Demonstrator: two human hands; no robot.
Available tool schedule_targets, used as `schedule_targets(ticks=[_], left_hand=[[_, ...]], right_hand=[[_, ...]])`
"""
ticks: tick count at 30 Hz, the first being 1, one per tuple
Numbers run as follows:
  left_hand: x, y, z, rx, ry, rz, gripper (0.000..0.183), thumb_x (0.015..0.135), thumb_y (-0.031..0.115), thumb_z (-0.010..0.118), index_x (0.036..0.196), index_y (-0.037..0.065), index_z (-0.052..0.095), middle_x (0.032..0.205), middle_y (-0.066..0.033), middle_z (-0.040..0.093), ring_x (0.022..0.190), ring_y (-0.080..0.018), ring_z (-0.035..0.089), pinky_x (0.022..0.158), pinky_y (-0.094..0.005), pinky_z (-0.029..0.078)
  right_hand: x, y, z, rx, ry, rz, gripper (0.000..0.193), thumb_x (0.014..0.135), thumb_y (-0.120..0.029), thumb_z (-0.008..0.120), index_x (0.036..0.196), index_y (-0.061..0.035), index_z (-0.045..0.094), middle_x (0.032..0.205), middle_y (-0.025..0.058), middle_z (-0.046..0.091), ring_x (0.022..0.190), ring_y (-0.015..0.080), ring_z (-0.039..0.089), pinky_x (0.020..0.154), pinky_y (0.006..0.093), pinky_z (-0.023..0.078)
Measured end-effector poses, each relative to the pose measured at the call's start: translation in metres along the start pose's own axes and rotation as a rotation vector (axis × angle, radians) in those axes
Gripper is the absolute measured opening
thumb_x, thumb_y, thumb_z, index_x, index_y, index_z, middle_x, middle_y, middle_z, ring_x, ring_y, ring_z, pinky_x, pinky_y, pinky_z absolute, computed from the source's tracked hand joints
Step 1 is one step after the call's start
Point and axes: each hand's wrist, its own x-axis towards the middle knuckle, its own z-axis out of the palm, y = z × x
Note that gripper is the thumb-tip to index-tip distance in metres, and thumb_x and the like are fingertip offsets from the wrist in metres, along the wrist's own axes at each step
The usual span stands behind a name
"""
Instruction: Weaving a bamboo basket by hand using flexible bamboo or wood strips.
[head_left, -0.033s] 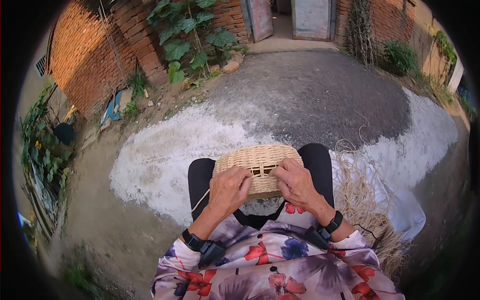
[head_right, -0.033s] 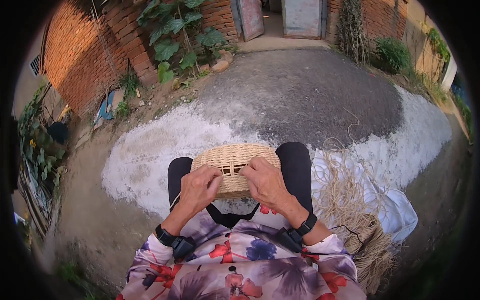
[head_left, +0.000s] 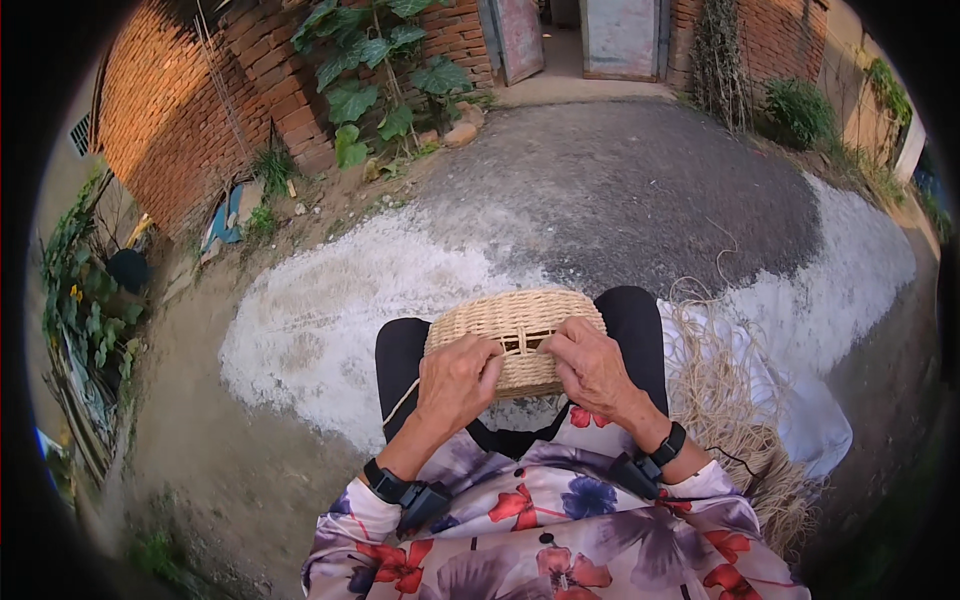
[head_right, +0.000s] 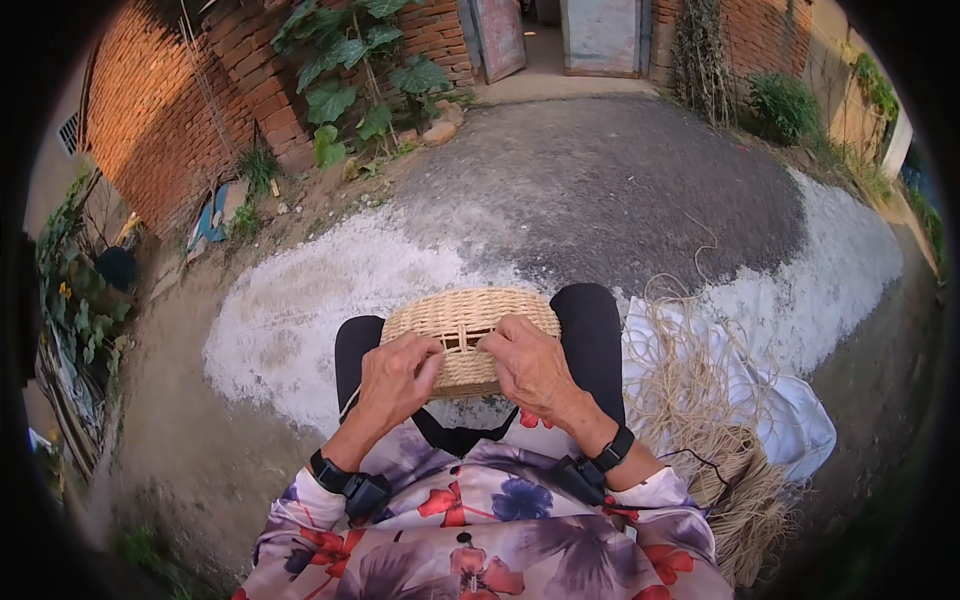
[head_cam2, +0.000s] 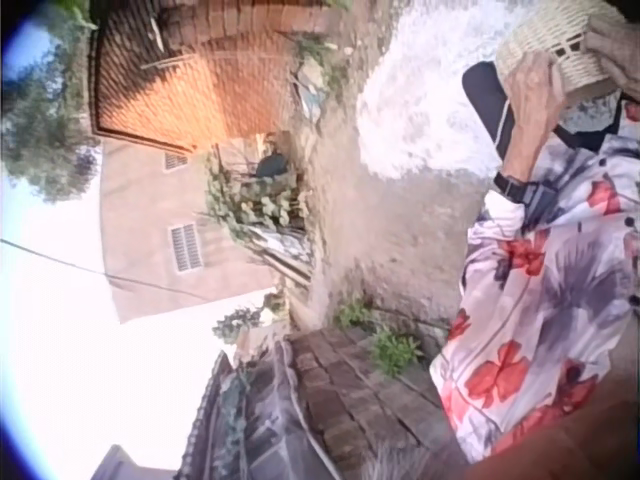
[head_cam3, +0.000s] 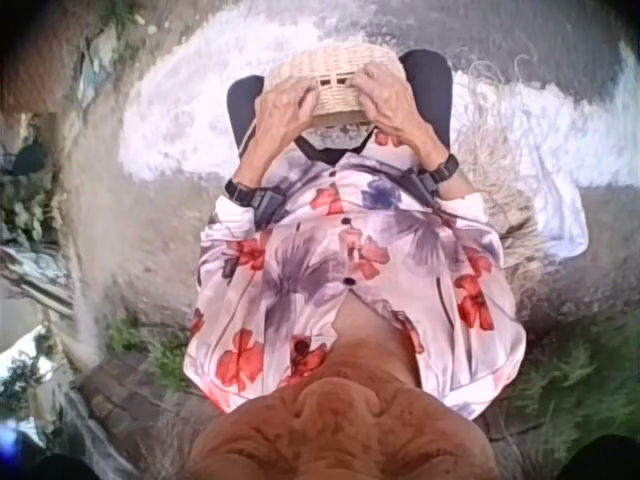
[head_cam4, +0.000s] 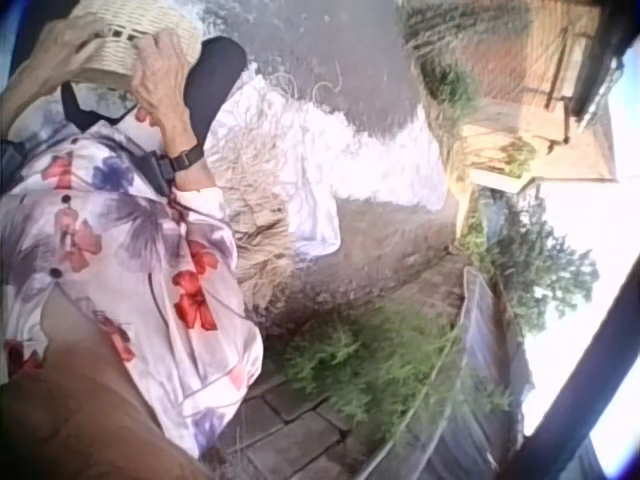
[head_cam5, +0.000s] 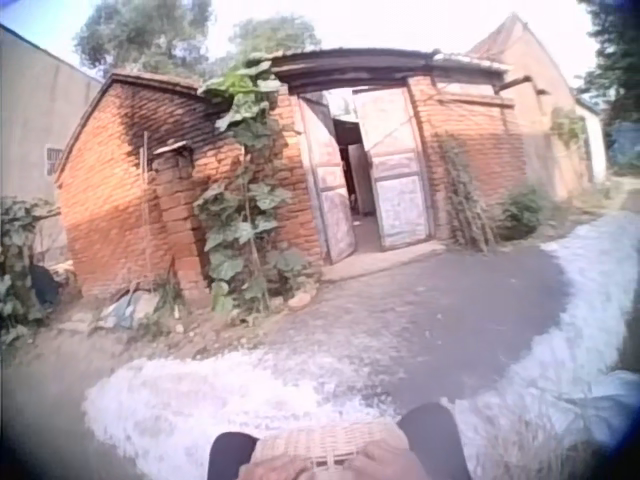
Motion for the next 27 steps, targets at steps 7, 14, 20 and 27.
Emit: schedule_targets(ticks=[7,14,20,27], left_hand=[[0.001,-0.003,-0.012,-0.082,-0.143,-0.098,0.004,0.074,0.008,0.065,0.078,0.008,0.066,0.071,-0.0057,0.065,0.059,-0.0224,0.063,0.055,-0.0351,0.05],[0.004,-0.007,-0.012,-0.078,-0.16,-0.098,0.003,0.074,0.009,0.066,0.077,0.009,0.066,0.068,-0.004,0.063,0.056,-0.0191,0.061,0.054,-0.0332,0.048],[0.001,-0.009,-0.012,-0.085,-0.153,-0.116,0.002,0.076,0.009,0.067,0.078,0.009,0.066,0.069,-0.0044,0.062,0.059,-0.0193,0.062,0.055,-0.0328,0.049],[-0.04,-0.039,-0.017,-0.103,0.089,-0.368,0.014,0.082,0.012,0.069,0.094,0.006,0.065,0.085,-0.0092,0.063,0.073,-0.0244,0.065,0.061,-0.0357,0.052]], right_hand=[[-0.019,0.034,-0.006,0.181,0.115,0.174,0.023,0.081,0.011,0.05,0.097,0.0008,0.063,0.092,0.012,0.059,0.085,0.0269,0.061,0.077,0.0328,0.048],[-0.021,0.016,-0.005,-0.026,0.094,0.153,0.024,0.075,0.01,0.055,0.093,-0.0044,0.062,0.089,0.0112,0.054,0.09,0.0314,0.058,0.074,0.0399,0.049],[-0.008,0.003,0.002,-0.028,0.045,0.013,0.028,0.073,0.008,0.056,0.097,-0.0049,0.062,0.088,0.0101,0.053,0.087,0.0307,0.057,0.073,0.0404,0.049],[-0.005,-0.004,0.002,-0.105,-0.025,-0.01,0.03,0.074,0.006,0.058,0.1,-0.0071,0.064,0.087,0.0101,0.054,0.085,0.03,0.058,0.069,0.0407,0.049]])
